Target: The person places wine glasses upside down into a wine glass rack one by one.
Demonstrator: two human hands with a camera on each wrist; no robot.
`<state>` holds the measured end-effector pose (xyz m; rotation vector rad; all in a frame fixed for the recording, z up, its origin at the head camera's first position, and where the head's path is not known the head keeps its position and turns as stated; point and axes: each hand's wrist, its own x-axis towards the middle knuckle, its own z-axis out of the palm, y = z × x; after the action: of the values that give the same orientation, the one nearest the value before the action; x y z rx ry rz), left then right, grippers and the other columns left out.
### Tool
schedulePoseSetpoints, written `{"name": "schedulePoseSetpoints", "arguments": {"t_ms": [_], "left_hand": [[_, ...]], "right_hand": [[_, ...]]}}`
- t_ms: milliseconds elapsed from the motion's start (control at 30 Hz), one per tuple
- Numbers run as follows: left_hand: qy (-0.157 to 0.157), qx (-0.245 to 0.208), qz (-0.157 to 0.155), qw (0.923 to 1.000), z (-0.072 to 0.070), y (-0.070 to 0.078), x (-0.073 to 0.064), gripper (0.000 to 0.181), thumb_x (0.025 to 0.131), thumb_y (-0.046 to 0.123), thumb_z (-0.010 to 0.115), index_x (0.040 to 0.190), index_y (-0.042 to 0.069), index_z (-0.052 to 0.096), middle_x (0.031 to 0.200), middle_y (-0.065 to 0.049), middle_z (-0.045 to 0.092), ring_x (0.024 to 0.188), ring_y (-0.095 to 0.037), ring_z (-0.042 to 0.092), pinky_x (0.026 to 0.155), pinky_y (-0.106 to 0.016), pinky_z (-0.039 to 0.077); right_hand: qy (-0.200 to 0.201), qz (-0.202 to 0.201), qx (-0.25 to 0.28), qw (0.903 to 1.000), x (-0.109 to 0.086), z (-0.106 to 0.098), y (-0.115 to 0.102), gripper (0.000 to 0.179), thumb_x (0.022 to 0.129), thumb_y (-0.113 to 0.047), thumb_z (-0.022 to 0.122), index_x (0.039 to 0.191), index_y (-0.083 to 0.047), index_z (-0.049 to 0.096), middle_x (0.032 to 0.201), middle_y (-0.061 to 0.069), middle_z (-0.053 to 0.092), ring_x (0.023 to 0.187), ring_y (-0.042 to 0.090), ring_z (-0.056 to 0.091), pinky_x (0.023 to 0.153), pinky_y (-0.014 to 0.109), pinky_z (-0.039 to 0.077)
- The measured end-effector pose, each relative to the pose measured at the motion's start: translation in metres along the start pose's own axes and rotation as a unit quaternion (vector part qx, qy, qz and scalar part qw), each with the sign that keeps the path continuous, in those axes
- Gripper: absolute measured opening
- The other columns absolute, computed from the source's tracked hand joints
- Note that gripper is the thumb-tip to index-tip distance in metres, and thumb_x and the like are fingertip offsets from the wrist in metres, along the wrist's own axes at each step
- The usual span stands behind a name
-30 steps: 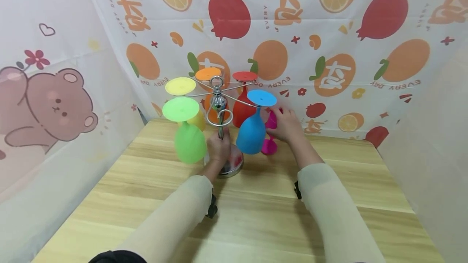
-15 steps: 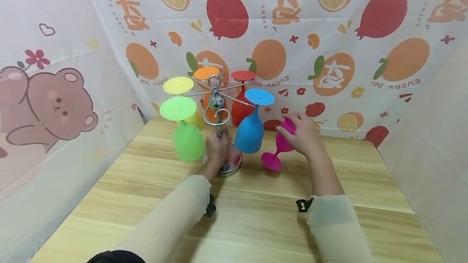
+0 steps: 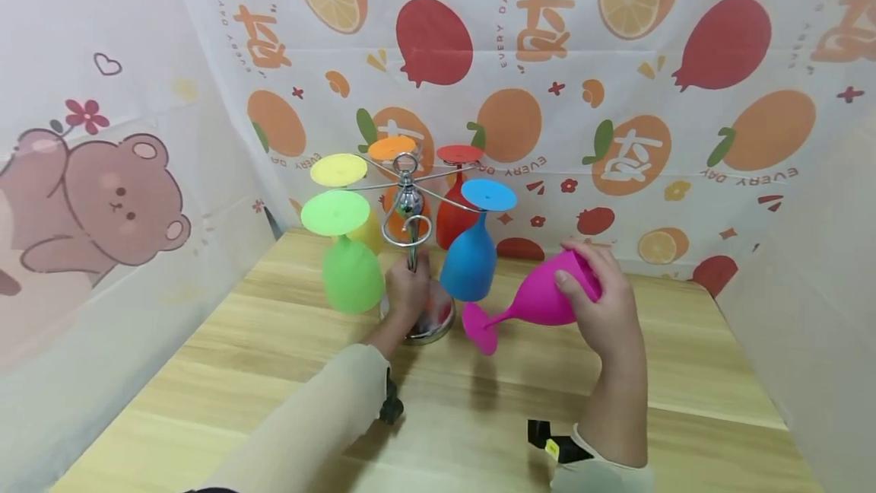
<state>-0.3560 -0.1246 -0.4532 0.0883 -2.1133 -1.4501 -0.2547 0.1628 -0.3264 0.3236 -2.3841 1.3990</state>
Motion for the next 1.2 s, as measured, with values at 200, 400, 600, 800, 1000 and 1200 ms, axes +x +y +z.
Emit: {"name": "schedulePoseSetpoints", "arguments": {"t_ms": [200,400,600,800,1000,1200], "left_hand": [[0.028,0.015,-0.001,0.9995,0.006,0.005,-0.005,0.044,0.1,0.046,0.051,0.077,0.01,0.049,0.062,0.0,0.038,0.058,-0.016,0.037,0.05,-0.031,0.034],[0.013,-0.046,-0.034,0.9983,0.006,0.017,-0.004,0.053,0.098,0.054,0.05,0.064,0.014,0.042,0.056,0.002,0.04,0.052,-0.013,0.036,0.046,-0.029,0.03],[-0.009,-0.039,-0.018,0.999,0.007,0.017,-0.002,0.053,0.098,0.049,0.054,0.06,0.015,0.038,0.053,0.003,0.037,0.049,-0.012,0.033,0.044,-0.027,0.026],[-0.063,-0.043,-0.033,0.9965,0.01,0.015,-0.006,0.049,0.097,0.048,0.056,0.065,0.012,0.048,0.059,-0.003,0.054,0.051,-0.014,0.046,0.046,-0.028,0.036],[-0.102,-0.066,-0.041,0.9917,0.014,0.014,-0.009,0.048,0.096,0.048,0.058,0.069,0.009,0.055,0.06,-0.007,0.061,0.05,-0.011,0.052,0.047,-0.027,0.042],[-0.131,-0.062,-0.014,0.9893,0.021,0.017,-0.007,0.043,0.097,0.042,0.059,0.073,0.007,0.059,0.061,-0.007,0.062,0.053,-0.011,0.055,0.05,-0.028,0.046]], "right_hand": [[-0.025,-0.065,0.071,0.995,-0.003,0.015,-0.007,0.043,0.093,-0.013,0.059,0.136,-0.014,0.057,0.127,-0.009,0.052,0.108,0.017,0.053,0.073,0.021,0.057],[-0.056,-0.093,0.101,0.989,0.002,0.025,-0.008,0.045,0.091,-0.008,0.058,0.136,-0.011,0.055,0.128,-0.007,0.052,0.11,0.018,0.053,0.074,0.023,0.057],[-0.059,-0.109,0.112,0.9859,0.001,0.026,-0.008,0.049,0.088,-0.005,0.061,0.136,-0.01,0.055,0.127,-0.005,0.052,0.108,0.019,0.055,0.074,0.024,0.058],[-0.085,-0.108,0.115,0.9838,-0.003,0.035,-0.009,0.05,0.087,-0.005,0.063,0.136,-0.012,0.055,0.13,0.002,0.051,0.111,0.02,0.053,0.075,0.028,0.059],[-0.095,-0.12,0.103,0.9829,-0.009,0.04,-0.012,0.053,0.084,-0.005,0.066,0.136,-0.014,0.056,0.132,0.002,0.051,0.116,0.019,0.051,0.076,0.03,0.059],[-0.082,-0.148,0.096,0.9809,-0.013,0.039,-0.016,0.056,0.08,-0.001,0.067,0.135,-0.011,0.056,0.132,0.004,0.052,0.117,0.018,0.051,0.076,0.029,0.059]]}}
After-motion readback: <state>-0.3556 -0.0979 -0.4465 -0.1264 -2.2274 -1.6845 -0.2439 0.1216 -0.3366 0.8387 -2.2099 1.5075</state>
